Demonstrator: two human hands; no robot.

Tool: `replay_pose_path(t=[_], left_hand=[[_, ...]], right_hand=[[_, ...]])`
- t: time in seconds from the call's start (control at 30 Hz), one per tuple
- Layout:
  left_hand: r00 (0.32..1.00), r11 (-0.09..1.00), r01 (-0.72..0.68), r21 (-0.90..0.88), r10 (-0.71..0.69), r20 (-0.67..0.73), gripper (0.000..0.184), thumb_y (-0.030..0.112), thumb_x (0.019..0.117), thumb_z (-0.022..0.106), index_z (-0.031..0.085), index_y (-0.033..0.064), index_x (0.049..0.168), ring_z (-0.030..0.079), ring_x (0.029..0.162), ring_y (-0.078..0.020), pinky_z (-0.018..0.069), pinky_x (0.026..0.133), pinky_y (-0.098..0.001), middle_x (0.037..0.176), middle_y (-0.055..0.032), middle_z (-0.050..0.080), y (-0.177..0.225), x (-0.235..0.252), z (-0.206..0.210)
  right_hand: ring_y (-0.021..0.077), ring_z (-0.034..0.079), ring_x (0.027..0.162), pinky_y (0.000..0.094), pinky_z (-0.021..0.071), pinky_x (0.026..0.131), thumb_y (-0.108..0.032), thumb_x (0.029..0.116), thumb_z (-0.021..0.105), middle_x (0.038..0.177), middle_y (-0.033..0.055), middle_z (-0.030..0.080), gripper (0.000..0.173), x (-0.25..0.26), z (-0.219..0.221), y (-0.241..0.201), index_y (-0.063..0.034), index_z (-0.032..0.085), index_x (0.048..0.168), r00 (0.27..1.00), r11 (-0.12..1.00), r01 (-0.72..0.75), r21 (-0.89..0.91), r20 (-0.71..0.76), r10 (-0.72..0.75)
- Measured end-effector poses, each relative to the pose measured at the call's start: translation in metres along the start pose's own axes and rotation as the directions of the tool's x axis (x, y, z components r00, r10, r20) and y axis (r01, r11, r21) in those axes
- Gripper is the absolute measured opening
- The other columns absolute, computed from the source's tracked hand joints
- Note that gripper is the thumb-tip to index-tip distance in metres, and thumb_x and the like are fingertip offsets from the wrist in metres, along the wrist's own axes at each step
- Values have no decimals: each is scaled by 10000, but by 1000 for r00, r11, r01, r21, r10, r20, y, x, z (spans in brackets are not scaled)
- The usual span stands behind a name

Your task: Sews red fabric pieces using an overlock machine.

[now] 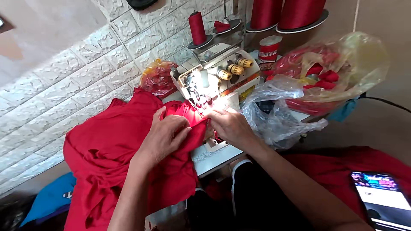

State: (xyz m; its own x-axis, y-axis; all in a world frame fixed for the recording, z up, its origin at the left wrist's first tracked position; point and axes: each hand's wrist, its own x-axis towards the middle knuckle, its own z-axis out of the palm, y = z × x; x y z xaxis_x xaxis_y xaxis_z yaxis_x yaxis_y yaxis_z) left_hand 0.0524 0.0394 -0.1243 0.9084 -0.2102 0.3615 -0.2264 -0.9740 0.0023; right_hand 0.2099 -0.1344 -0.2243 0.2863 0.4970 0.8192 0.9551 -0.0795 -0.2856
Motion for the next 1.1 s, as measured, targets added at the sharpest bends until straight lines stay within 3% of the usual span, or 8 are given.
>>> replay_pose_path(t=[0.07, 0.13, 0.33, 0.47, 0.57, 0.73, 0.93, 1.1], left_hand=[[1000, 998, 23, 55, -22, -22, 241, 236, 1025, 561, 721, 55, 1016, 676, 908, -195, 519, 924, -478, 938, -57, 691, 6, 2, -4], [998, 990, 16, 140, -8, -58, 224, 247, 1015, 593, 718, 63, 988, 645, 867, -232, 529, 795, -433, 901, -75, 639, 17, 4, -5], [977, 966, -152, 210, 180, -118, 211, 208, 1042, 579, 731, 67, 999, 678, 1025, -221, 453, 1023, -472, 1031, -85, 713, 64, 1, 32], [978, 976, 25, 216, 21, -208, 355, 350, 990, 652, 664, 51, 1182, 603, 1257, -277, 350, 1132, -584, 1261, -123, 669, 53, -10, 67], [955, 939, 153, 309, -59, -291, 297, 87, 936, 647, 674, 52, 1230, 629, 1258, -272, 305, 1141, -657, 1266, -109, 695, 42, -14, 81], [952, 951, 160, 265, -78, -296, 269, 51, 921, 627, 719, 78, 1173, 652, 1220, -226, 284, 1169, -631, 1222, -67, 720, 39, -12, 73], [984, 973, 138, 187, -113, -141, 502, 510, 1028, 510, 692, 121, 1288, 542, 1369, -247, 206, 1178, -690, 1365, -51, 660, 20, -5, 46], [967, 984, 7, 178, 39, -251, 179, 229, 1000, 615, 765, 141, 958, 656, 1067, -220, 301, 1133, -594, 951, -18, 719, 30, -1, 49]], right_hand=[[288, 699, 817, 430, 549, 642, -93, 960, 570, 1045, 111, 734, 218, 1, -1, 2, -70, 754, 1076, 1000, 1000, 14, -2, 25, -14], [286, 716, 853, 441, 552, 665, -80, 946, 567, 1073, 100, 747, 237, 2, -5, 4, -84, 755, 1089, 998, 999, 38, -6, 54, -37], [197, 720, 839, 392, 531, 691, -159, 967, 595, 1077, 23, 777, 207, -6, -27, 6, -135, 799, 988, 969, 968, 237, 84, 55, -242], [172, 723, 897, 359, 523, 751, -144, 972, 626, 1087, 24, 782, 182, -26, -28, 3, -127, 806, 953, 967, 965, 256, 55, -4, -256], [175, 711, 821, 359, 508, 681, -171, 996, 603, 1104, 28, 774, 194, -36, -18, 1, -113, 788, 977, 986, 986, 164, 26, -32, -164], [185, 711, 803, 359, 502, 657, -154, 993, 577, 1087, 41, 773, 203, -32, -7, -5, -99, 773, 992, 991, 995, 100, -20, -85, -101], [243, 735, 870, 394, 537, 658, -114, 977, 583, 1077, 76, 770, 191, -14, 3, -1, -90, 769, 1013, 992, 997, 68, -42, -99, -72], [324, 689, 926, 448, 564, 769, -124, 964, 612, 1050, 142, 712, 206, -14, 7, -1, -108, 790, 1066, 997, 997, 18, -82, -79, -24]])
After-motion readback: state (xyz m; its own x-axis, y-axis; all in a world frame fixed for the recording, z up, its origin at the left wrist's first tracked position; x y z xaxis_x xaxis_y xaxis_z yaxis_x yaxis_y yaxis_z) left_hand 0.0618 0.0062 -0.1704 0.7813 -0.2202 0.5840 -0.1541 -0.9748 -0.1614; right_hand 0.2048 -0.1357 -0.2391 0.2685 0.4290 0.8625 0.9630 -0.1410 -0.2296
